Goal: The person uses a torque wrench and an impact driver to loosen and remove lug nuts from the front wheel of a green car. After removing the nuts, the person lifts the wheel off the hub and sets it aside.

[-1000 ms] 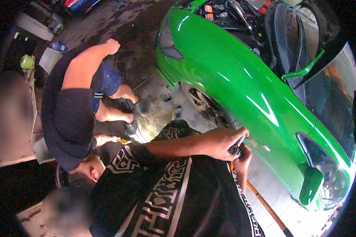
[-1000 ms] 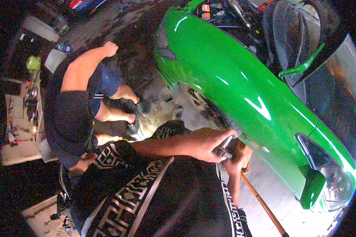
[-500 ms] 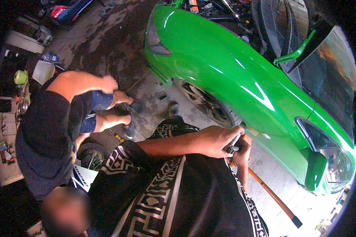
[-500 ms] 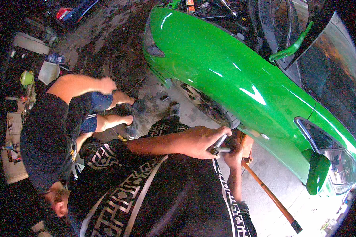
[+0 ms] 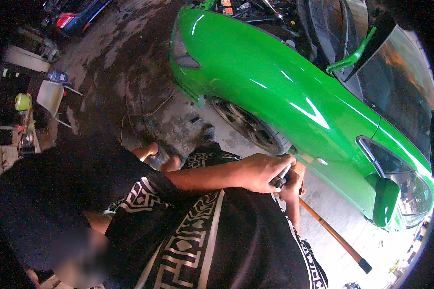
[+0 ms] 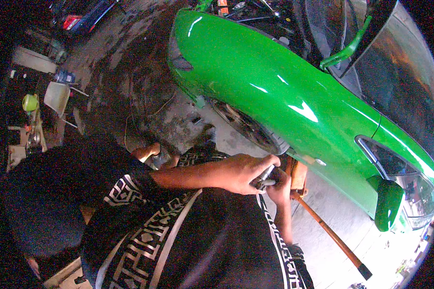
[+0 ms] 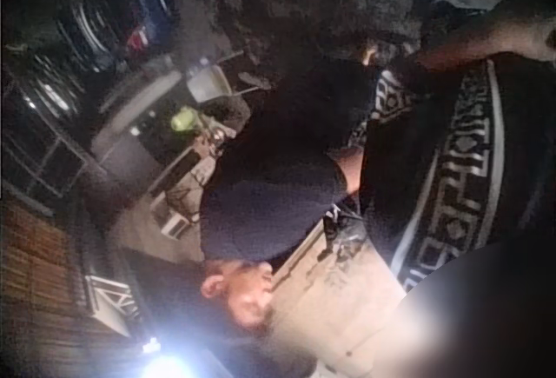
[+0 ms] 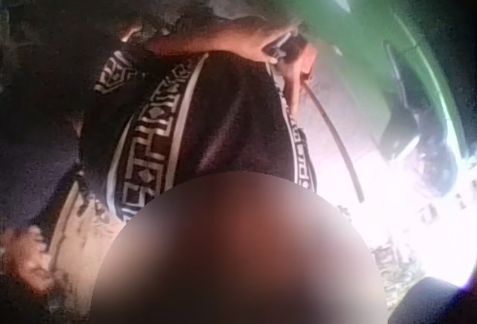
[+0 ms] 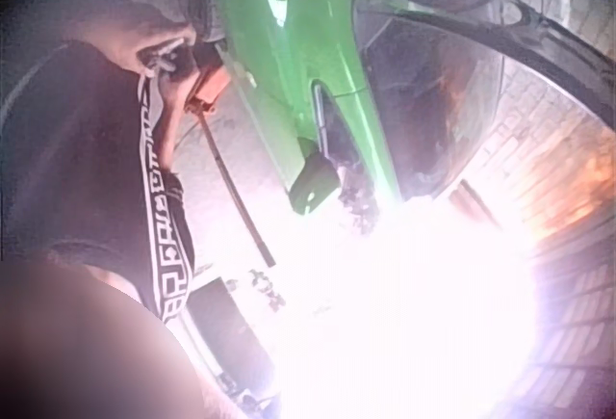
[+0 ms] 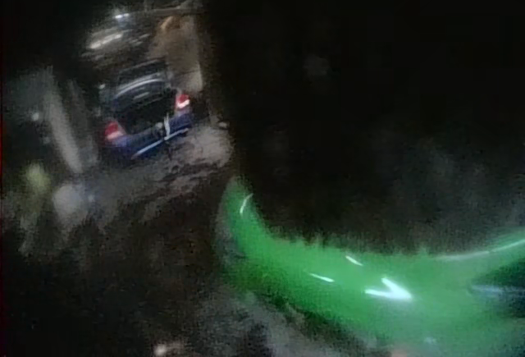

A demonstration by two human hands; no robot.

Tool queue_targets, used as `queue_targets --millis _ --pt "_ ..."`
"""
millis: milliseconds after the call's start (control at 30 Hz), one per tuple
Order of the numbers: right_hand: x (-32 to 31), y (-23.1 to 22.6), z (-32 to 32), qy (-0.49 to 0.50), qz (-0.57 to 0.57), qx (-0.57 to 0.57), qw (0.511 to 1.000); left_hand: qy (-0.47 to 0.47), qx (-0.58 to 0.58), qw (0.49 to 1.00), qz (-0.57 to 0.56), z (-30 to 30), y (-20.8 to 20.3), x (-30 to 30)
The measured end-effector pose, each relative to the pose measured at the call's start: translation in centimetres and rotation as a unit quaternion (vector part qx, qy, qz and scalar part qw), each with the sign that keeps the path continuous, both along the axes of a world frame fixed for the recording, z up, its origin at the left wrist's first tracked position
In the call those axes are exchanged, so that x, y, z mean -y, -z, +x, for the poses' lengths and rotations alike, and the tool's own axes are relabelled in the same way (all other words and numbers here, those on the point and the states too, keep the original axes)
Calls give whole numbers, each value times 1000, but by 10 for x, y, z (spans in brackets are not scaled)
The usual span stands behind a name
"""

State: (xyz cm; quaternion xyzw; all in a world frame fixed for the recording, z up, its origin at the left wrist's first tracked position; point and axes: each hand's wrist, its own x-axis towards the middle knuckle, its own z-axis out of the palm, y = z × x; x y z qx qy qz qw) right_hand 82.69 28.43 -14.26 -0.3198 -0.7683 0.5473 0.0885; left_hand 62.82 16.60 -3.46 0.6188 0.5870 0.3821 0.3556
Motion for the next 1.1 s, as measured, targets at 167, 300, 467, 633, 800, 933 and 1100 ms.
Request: queue_targets --millis 167,300,467,633,800,933,1100 --pt "-1 9 5 1 -2 5 1000 6 -6 1000 -8 2 4 -3" --pt "-3 7 7 -1 5 -19 1000 5 4 1000 -29 4 6 -8" --pt "-7 6 10 -3 -1 -11 1000 5 -3 1000 -17 4 8 -16" --pt "-11 3 6 6 -20 -29 999 3 -4 1000 -29 -1 8 -26" --pt "-13 -10 -1 -3 -23 3 1000 1 0 999 -52 -8 7 -27" --pt "-15 -21 -7 -22 -36 -52 998 -23 25 999 -19 -12 10 -27" --pt "-16 -38 -13 -51 -62 -28 996 -71 71 994 -40 -26 23 -24"
